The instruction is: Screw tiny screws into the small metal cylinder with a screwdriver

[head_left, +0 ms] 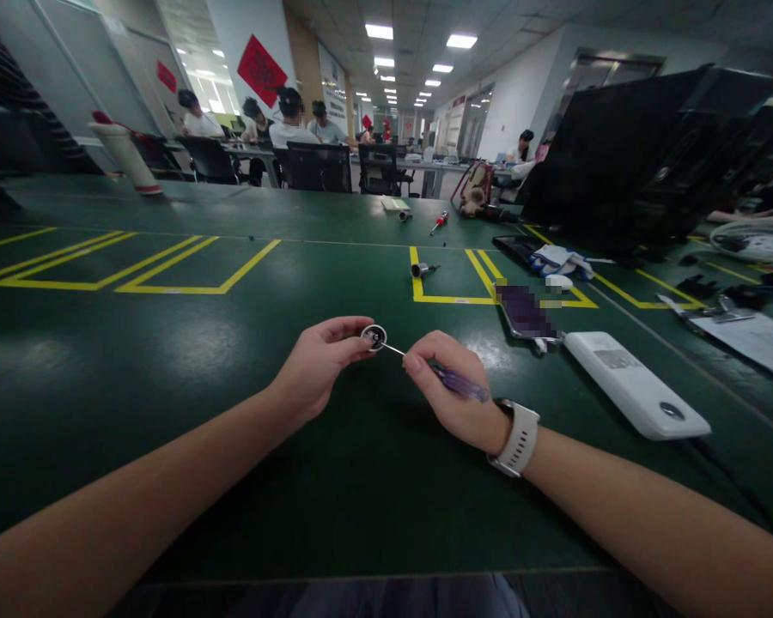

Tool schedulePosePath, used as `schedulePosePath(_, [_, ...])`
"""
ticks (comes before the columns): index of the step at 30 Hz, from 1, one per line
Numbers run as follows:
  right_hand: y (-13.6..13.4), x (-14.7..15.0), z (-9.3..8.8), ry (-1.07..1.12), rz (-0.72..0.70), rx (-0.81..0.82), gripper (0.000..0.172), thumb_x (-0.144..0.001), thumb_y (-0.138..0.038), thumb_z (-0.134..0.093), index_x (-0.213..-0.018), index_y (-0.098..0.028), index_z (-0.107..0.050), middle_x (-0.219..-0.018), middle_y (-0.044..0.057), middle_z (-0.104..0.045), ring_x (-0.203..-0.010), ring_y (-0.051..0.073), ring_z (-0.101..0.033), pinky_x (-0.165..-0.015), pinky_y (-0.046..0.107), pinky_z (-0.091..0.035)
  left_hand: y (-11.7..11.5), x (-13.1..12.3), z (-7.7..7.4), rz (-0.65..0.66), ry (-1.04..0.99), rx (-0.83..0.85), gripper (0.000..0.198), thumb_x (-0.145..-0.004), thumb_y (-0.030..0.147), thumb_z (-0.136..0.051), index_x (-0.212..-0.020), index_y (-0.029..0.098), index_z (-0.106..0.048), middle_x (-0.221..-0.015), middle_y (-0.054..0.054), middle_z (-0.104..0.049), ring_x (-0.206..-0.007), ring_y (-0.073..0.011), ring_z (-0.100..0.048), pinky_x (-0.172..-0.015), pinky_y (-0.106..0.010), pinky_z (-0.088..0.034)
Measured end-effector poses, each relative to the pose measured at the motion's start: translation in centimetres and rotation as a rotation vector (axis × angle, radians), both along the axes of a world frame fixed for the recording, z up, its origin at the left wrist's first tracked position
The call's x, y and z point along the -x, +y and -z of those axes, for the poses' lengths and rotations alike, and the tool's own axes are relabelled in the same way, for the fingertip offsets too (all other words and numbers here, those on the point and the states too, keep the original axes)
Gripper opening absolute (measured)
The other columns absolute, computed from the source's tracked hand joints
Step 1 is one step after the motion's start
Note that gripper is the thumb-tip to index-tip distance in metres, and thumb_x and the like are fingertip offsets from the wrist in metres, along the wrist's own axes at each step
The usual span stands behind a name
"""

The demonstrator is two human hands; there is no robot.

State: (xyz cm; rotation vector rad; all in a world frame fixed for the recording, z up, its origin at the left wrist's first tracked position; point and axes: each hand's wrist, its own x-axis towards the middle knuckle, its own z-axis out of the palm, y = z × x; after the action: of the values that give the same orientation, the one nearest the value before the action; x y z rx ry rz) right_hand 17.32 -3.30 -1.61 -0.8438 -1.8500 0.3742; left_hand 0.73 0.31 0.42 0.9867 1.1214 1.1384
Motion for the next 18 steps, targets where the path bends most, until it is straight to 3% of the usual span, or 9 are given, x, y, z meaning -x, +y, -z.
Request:
schedulePosePath(9, [0.14, 0.02, 0.39, -0.055, -0.035, -0.016, 0.011, -0.089, -0.021, -0.048, -0.081, -0.019, -0.057, -0.077, 0.002, -0.059, -0.073, 0.014, -0.055, -0.068, 0.030, -0.044, -0.51, 0.03, 0.17, 0.051, 0.116, -0.096, 0.024, -0.063, 0.010, -0.071, -0.087, 0.014, -0.070, -0.083, -0.005, -0.072, -0.077, -0.0155, -0.066, -0.078, -0.029, -0.050])
schedulePosePath(18, [-0.03, 0.28, 0.35, -0.087, -0.053, -0.059, 0.012, -0.089, -0.019, -0.046, -0.083, -0.019, -0.056, -0.078, 0.003, -0.060, -0.074, 0.015, -0.055, -0.070, 0.031, -0.045, -0.68, 0.13, 0.39, 0.053, 0.237, -0.216, 0.016, -0.067, 0.012, -0.068, -0.081, 0.016, -0.073, -0.080, -0.005, -0.073, -0.074, -0.0167, -0.066, -0.074, -0.028, -0.053])
